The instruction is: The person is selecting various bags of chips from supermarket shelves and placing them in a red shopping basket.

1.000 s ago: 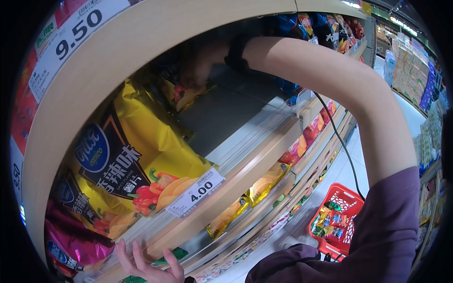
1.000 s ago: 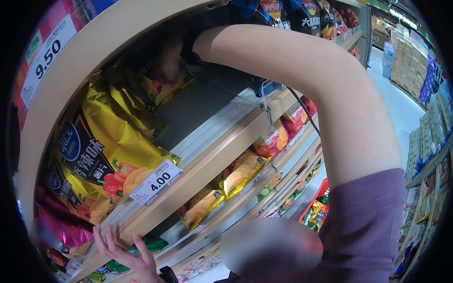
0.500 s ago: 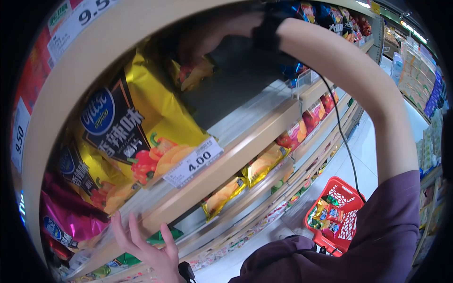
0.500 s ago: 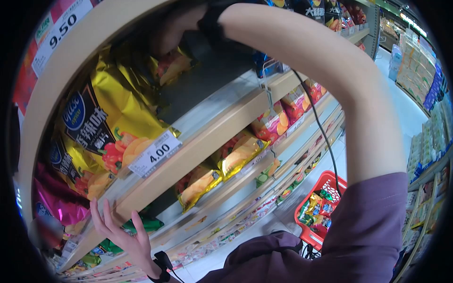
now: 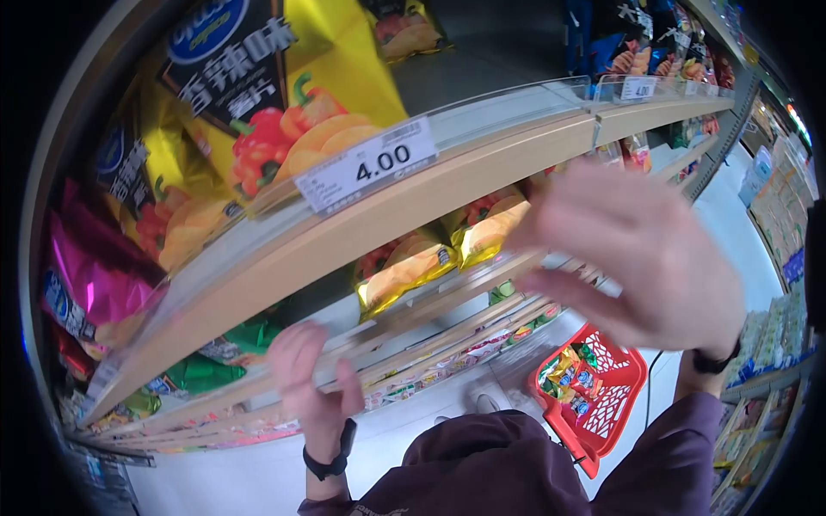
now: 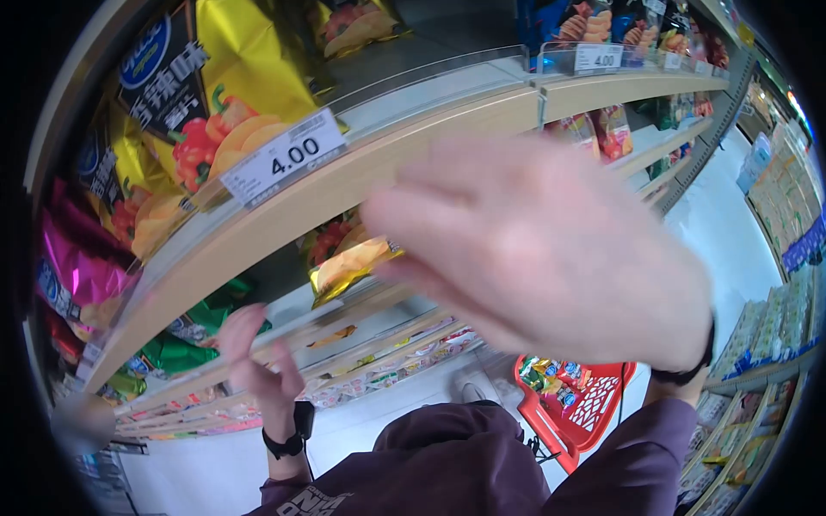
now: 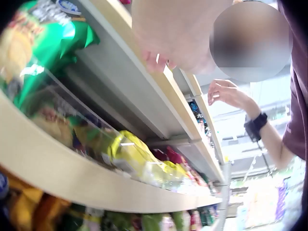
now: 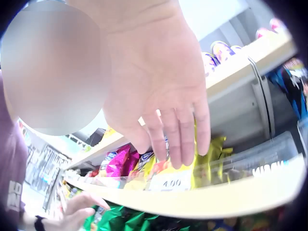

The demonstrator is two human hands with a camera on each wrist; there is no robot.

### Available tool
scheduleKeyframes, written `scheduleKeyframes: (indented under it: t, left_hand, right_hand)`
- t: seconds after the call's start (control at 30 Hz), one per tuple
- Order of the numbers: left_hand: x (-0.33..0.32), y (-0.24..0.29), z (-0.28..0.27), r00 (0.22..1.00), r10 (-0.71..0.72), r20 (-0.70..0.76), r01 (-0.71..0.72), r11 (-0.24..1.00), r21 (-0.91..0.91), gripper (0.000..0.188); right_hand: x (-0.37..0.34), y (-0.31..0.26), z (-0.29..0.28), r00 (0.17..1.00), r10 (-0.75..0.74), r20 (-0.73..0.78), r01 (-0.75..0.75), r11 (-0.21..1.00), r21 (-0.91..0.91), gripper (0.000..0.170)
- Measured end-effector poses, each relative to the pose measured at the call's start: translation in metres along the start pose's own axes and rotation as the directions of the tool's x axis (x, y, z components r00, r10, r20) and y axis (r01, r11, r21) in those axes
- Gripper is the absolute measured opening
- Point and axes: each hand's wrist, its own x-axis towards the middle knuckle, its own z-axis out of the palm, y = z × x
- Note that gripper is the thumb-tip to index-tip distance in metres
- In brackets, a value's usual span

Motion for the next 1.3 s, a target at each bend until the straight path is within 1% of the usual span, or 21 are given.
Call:
scheduleKeyframes:
  t: [0.07, 0.1, 0.17, 0.27, 0.33, 0.37, 0.43, 0.47, 0.57, 0.6, 0.67, 0.73, 0.87, 0.93, 0.97, 1.0, 1.07, 1.13, 1.17, 1.27, 1.3]
  left_hand:
    - [0.016, 0.014, 0.023, 0.939, -0.324, 0.114, 0.333, 0.941, -0.067, 0.041]
    - [0.016, 0.007, 0.03, 0.922, -0.368, 0.121, 0.376, 0.925, -0.053, 0.041]
    - [0.012, -0.013, 0.047, 0.889, -0.439, 0.13, 0.446, 0.895, -0.029, 0.041]
    - [0.029, -0.034, 0.043, 0.558, -0.604, 0.569, 0.709, 0.703, 0.051, 0.054]
    - [0.047, -0.029, 0.049, 0.526, -0.65, 0.549, 0.771, 0.637, 0.015, 0.082]
    - [0.034, -0.052, 0.067, 0.599, -0.605, 0.525, 0.746, 0.66, -0.091, 0.079]
    - [0.044, -0.052, 0.071, 0.407, -0.576, 0.709, 0.912, 0.213, -0.351, 0.066]
    - [0.044, -0.066, 0.078, 0.333, -0.505, 0.796, 0.908, -0.056, -0.415, 0.055]
    - [0.038, -0.077, 0.089, 0.408, -0.439, 0.801, 0.812, -0.226, -0.538, 0.043]
    - [0.043, -0.073, 0.088, 0.408, -0.444, 0.798, 0.821, -0.205, -0.533, 0.041]
    - [0.049, -0.061, 0.077, 0.317, -0.457, 0.831, 0.912, -0.095, -0.399, 0.043]
    - [0.045, -0.061, 0.072, 0.309, -0.488, 0.816, 0.926, -0.039, -0.375, 0.039]
    - [0.049, -0.047, 0.062, 0.504, -0.637, 0.584, 0.758, 0.002, -0.652, 0.028]
    - [0.049, -0.044, 0.054, 0.433, -0.732, 0.526, 0.692, -0.103, -0.714, 0.028]
    - [0.046, -0.044, 0.05, 0.468, -0.716, 0.519, 0.64, -0.131, -0.757, 0.028]
    - [0.043, -0.044, 0.043, 0.434, -0.692, 0.577, 0.629, -0.225, -0.744, 0.035]
    - [0.037, -0.026, 0.025, 0.449, -0.61, 0.652, 0.637, -0.293, -0.713, 0.043]
    - [0.022, -0.005, 0.023, 0.535, -0.59, 0.604, 0.613, -0.22, -0.759, 0.047]
    - [0.014, 0.005, 0.022, 0.574, -0.578, 0.579, 0.597, -0.188, -0.78, 0.049]
    - [-0.006, 0.032, 0.013, 0.456, -0.595, 0.661, 0.756, -0.133, -0.641, 0.049]
    - [-0.01, 0.035, 0.011, 0.455, -0.584, 0.672, 0.766, -0.128, -0.63, 0.049]
  right_hand:
    - [-0.012, 0.0, 0.031, 0.998, 0.013, 0.056, -0.024, 0.98, 0.196, 0.019]
    - [-0.017, 0.002, 0.049, 0.996, 0.048, 0.078, -0.063, 0.977, 0.204, 0.019]
    - [-0.021, 0.009, 0.092, 0.997, 0.051, -0.051, -0.045, 0.992, 0.117, 0.026]
    - [-0.02, 0.018, 0.148, 0.992, 0.026, -0.126, -0.034, 0.997, -0.068, 0.039]
    - [-0.012, 0.023, 0.171, 0.978, 0.04, -0.204, -0.068, 0.989, -0.134, 0.044]
    - [-0.01, 0.024, 0.178, 0.984, 0.071, -0.161, -0.092, 0.987, -0.129, 0.046]
    - [-0.005, 0.027, 0.188, 0.989, 0.131, -0.069, -0.138, 0.983, -0.12, 0.05]
    - [-0.004, 0.027, 0.191, 0.988, 0.144, -0.061, -0.15, 0.984, -0.095, 0.05]
    - [-0.006, 0.025, 0.196, 0.986, 0.14, -0.087, -0.143, 0.989, -0.028, 0.053]
    - [-0.008, 0.025, 0.195, 0.986, 0.132, -0.107, -0.132, 0.991, 0.009, 0.053]
    - [-0.011, 0.024, 0.194, 0.984, 0.12, -0.132, -0.109, 0.99, 0.087, 0.055]
    - [-0.013, 0.02, 0.184, 0.982, 0.169, -0.087, -0.149, 0.968, 0.2, 0.056]
    - [-0.015, 0.02, 0.177, 0.968, 0.202, -0.15, -0.135, 0.922, 0.364, 0.057]
    - [-0.015, 0.017, 0.175, 0.946, 0.258, -0.195, -0.14, 0.872, 0.469, 0.058]
    - [-0.014, 0.015, 0.172, 0.926, 0.302, -0.226, -0.145, 0.838, 0.525, 0.058]
    - [-0.014, 0.014, 0.171, 0.903, 0.348, -0.251, -0.148, 0.801, 0.579, 0.059]
    - [-0.012, 0.011, 0.171, 0.879, 0.462, -0.115, -0.207, 0.588, 0.782, 0.067]
    - [-0.012, -0.002, 0.168, 0.83, 0.545, 0.115, -0.291, 0.247, 0.924, 0.075]
    - [-0.013, -0.008, 0.17, 0.861, 0.476, 0.18, -0.222, 0.032, 0.975, 0.087]
    - [-0.024, -0.032, 0.164, 0.86, 0.423, 0.286, -0.336, 0.047, 0.941, 0.095]
    - [-0.027, -0.037, 0.17, 0.863, 0.434, 0.26, -0.311, 0.05, 0.949, 0.095]
